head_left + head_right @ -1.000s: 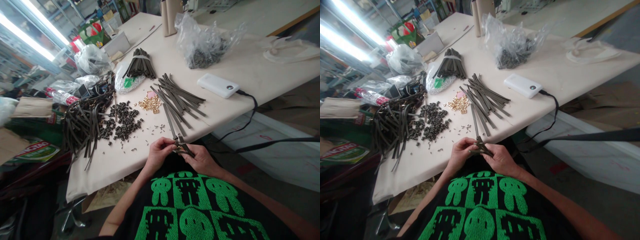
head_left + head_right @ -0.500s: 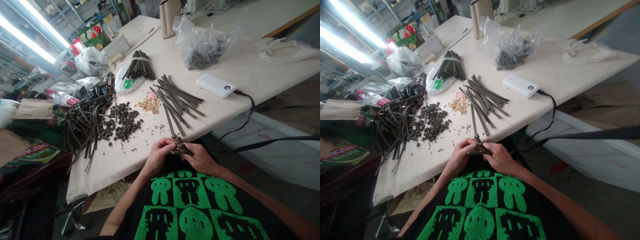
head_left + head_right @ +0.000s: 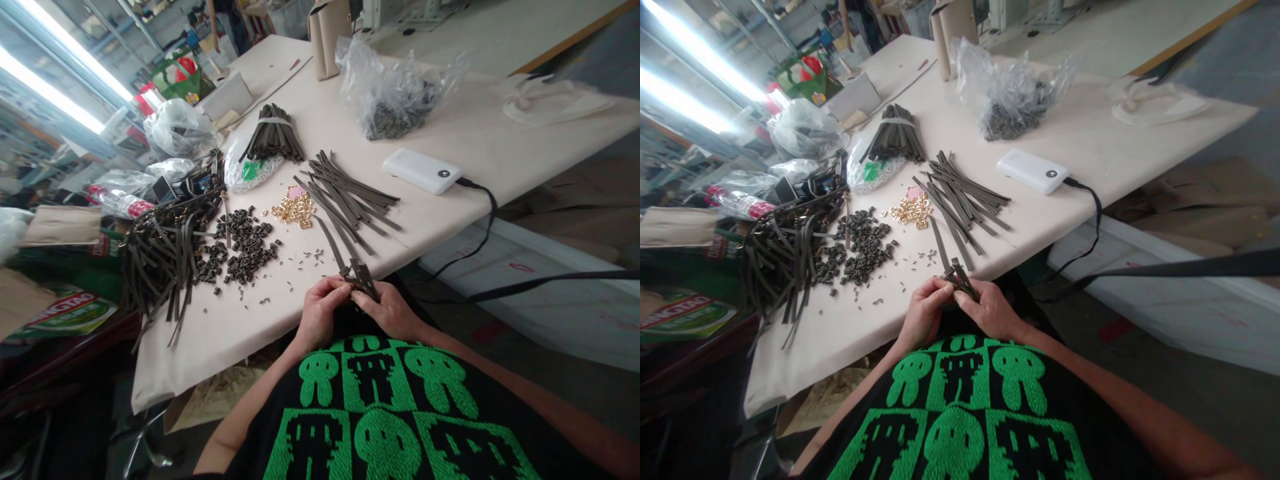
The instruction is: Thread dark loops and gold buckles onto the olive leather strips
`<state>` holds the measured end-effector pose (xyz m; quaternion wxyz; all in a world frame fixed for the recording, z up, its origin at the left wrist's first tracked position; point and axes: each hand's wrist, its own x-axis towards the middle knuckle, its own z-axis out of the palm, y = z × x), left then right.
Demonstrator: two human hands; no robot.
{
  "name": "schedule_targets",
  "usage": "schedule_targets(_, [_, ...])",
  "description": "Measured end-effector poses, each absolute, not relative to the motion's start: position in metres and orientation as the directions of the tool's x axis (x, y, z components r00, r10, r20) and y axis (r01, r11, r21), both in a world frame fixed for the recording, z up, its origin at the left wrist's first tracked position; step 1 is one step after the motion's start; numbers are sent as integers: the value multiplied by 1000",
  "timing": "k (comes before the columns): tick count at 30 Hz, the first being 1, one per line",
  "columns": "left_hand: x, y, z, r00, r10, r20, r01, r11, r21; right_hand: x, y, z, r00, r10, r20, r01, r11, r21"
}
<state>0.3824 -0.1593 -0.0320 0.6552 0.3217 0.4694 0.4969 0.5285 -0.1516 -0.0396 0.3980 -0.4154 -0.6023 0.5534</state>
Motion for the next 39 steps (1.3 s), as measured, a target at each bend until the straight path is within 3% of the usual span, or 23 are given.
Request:
schedule_targets(9, [388,-161,-37,44,969,-244,-368,242,898,530,-155,-33,-341,939,37,109,79,-991])
schedule_targets(21, [395,-164,-40,-124,988,-88,-190,64,980,525,-157,-40,-289,956,50,213,115,-970])
schedule_targets(32, [390,-158,-45,-103,969,-223,-430,159,889,526,-156,-43,-225,974,-6,130,24,-991])
schedule_targets(39, [385,-155,-29,16,946,-324,-365,307,879,528,-158,-34,-246,968,54,154,94,-984])
